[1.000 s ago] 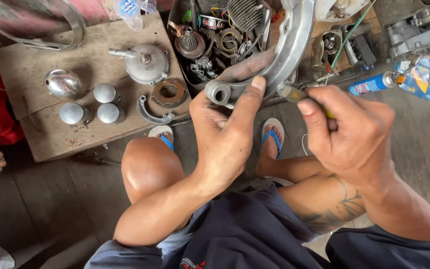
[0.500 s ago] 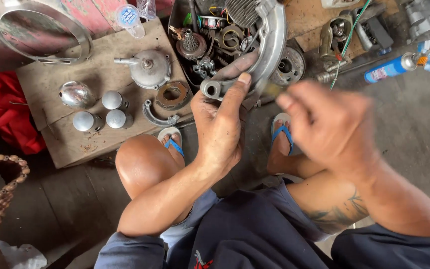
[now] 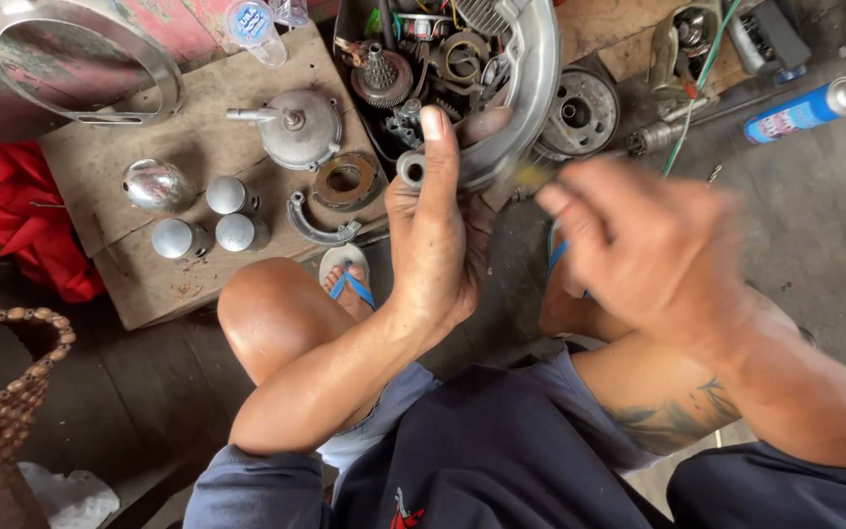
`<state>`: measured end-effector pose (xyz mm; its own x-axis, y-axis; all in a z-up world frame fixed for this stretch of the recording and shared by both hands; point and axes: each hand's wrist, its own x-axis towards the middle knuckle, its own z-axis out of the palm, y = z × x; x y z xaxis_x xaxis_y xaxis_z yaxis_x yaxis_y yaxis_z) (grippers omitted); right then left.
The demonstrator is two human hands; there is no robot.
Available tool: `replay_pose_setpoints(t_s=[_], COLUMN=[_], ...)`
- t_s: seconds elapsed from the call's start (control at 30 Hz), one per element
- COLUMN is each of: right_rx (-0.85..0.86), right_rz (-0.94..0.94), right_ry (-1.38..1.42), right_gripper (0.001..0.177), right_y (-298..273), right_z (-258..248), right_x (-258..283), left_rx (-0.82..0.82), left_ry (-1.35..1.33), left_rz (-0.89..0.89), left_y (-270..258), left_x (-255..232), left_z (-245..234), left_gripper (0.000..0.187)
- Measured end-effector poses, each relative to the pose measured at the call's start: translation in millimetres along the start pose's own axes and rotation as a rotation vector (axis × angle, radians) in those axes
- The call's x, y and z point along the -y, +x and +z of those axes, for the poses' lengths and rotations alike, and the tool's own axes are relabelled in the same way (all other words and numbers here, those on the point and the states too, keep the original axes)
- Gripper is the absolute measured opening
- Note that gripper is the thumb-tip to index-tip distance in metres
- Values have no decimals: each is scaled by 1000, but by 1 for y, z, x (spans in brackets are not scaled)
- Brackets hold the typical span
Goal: The person scrubs a curved metal part with a wire brush, holding it in their left hand and scrubbing with their right. They rotate the part to clean different areas, including the inner and outer surfaces, while sitting on the floor.
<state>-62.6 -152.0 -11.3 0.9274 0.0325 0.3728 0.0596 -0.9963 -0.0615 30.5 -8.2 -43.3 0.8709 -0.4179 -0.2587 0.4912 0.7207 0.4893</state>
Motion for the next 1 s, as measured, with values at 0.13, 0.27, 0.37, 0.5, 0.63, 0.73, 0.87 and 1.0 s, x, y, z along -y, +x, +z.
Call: replay_pose_setpoints(t_s=[0.13, 0.27, 0.37, 0.5, 0.63, 0.73, 0.87, 1.0], right_rx=[-22, -20, -13, 16, -15, 10, -19, -8], right_rz=[90, 44, 16, 7, 6, -53, -1, 27], right_ry=[-30, 36, -2, -15, -33, -24, 5, -93], right_gripper=[26, 19, 23, 23, 28, 19, 22, 23], right_y=[7, 7, 3, 3, 6, 5, 6, -5], right_z=[-2, -4, 4, 3, 4, 2, -3, -5], right_x=[-4, -4, 1, -3, -3, -7, -4, -29], left_rx=[49, -35, -45, -1, -39, -112, -191, -262], left_ry=[-122, -63, -35, -48, -4, -16, 43, 20], left_rz=[21, 36, 32, -1, 30, -27, -103, -182], left_y=[2, 4, 1, 2, -1, -3, -4, -5], left_x=[3, 9, 8, 10, 7, 3, -2, -4], left_z=[4, 6, 9, 10, 13, 18, 17, 20], left_gripper=[46, 43, 46, 54, 55, 56, 56, 50])
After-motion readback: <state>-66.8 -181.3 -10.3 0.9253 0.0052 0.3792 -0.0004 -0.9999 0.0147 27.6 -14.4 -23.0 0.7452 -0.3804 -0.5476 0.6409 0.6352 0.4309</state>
